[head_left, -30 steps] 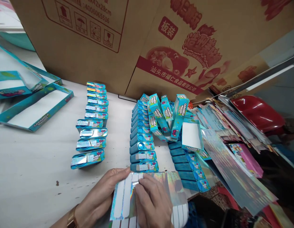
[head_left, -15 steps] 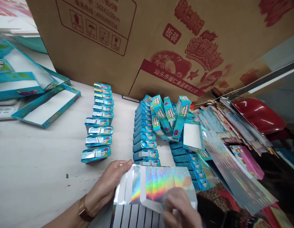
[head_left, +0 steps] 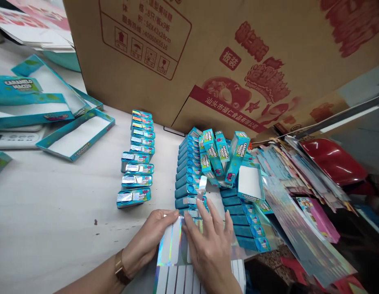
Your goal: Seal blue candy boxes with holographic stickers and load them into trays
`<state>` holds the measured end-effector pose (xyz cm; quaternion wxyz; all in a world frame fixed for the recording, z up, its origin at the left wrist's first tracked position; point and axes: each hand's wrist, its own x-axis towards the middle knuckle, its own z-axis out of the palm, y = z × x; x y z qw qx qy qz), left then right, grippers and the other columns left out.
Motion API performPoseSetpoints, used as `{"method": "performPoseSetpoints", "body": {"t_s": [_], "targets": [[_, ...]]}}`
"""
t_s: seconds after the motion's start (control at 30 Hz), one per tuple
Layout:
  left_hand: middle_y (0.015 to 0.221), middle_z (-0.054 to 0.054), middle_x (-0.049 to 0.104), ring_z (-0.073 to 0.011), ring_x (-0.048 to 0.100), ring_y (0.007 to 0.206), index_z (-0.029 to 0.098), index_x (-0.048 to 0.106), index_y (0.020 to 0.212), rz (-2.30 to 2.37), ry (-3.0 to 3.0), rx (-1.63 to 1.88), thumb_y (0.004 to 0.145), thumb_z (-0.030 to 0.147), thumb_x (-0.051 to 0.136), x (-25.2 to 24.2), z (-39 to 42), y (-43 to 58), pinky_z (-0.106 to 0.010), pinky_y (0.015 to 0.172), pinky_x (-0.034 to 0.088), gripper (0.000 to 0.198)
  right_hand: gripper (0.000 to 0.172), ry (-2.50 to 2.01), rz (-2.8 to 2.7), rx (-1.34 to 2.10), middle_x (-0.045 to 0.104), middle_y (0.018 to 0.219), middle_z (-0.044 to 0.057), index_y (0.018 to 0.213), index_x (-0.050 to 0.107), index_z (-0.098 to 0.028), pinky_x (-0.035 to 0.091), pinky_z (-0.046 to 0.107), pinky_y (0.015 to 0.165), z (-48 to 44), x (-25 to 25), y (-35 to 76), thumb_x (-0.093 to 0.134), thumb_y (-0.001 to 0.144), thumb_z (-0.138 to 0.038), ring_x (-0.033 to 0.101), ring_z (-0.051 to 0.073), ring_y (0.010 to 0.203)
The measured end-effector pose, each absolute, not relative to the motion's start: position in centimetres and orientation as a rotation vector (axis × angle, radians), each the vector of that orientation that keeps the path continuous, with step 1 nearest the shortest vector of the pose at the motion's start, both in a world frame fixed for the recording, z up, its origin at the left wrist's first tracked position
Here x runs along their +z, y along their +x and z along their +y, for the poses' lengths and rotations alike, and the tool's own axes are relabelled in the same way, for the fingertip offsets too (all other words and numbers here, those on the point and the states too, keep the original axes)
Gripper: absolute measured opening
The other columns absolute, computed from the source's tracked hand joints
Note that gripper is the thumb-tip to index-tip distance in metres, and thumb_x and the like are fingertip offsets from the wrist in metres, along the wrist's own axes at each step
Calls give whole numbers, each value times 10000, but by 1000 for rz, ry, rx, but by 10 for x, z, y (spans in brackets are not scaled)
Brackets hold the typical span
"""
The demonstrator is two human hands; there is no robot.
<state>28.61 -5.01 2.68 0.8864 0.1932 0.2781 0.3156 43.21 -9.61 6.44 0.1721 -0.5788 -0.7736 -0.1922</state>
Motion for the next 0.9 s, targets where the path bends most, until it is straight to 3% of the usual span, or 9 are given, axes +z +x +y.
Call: {"method": "performPoseSetpoints", "body": {"t_s": [0.27,0.5,0.7,0.9], "targets": [[682,-63,692,-129,569,564,110,701,749,616,379,640,778,499,745,24,-49,286,-224,556,404,392,162,-1480,-2175,-467,704,1156,60,911,671,-226,132,593,1159,-106,77,437,531,922,-145,562,267,1245],[751,-83,727,-138,591,622,105,742,825,542,428,672,819,494,708,32,-50,285,-228,617,439,390,166,-1615,-2182,-353,621,1306,73,1040,679,-267,154,616,1148,-101,81,432,550,945,-224,460,303,1342],[766,-83,735,-155,600,688,112,747,780,540,473,724,823,472,709,37,-50,284,-235,681,465,364,119,-1617,-2115,-381,656,1249,51,979,701,-275,116,644,1150,-101,69,428,596,930,-251,500,300,1305],[717,-69,712,-127,572,613,107,725,774,520,374,686,796,435,747,32,-51,285,-218,614,452,329,189,-1489,-2087,-546,710,1142,42,959,720,-247,129,633,1156,-102,65,426,569,909,-145,589,273,1194]]}}
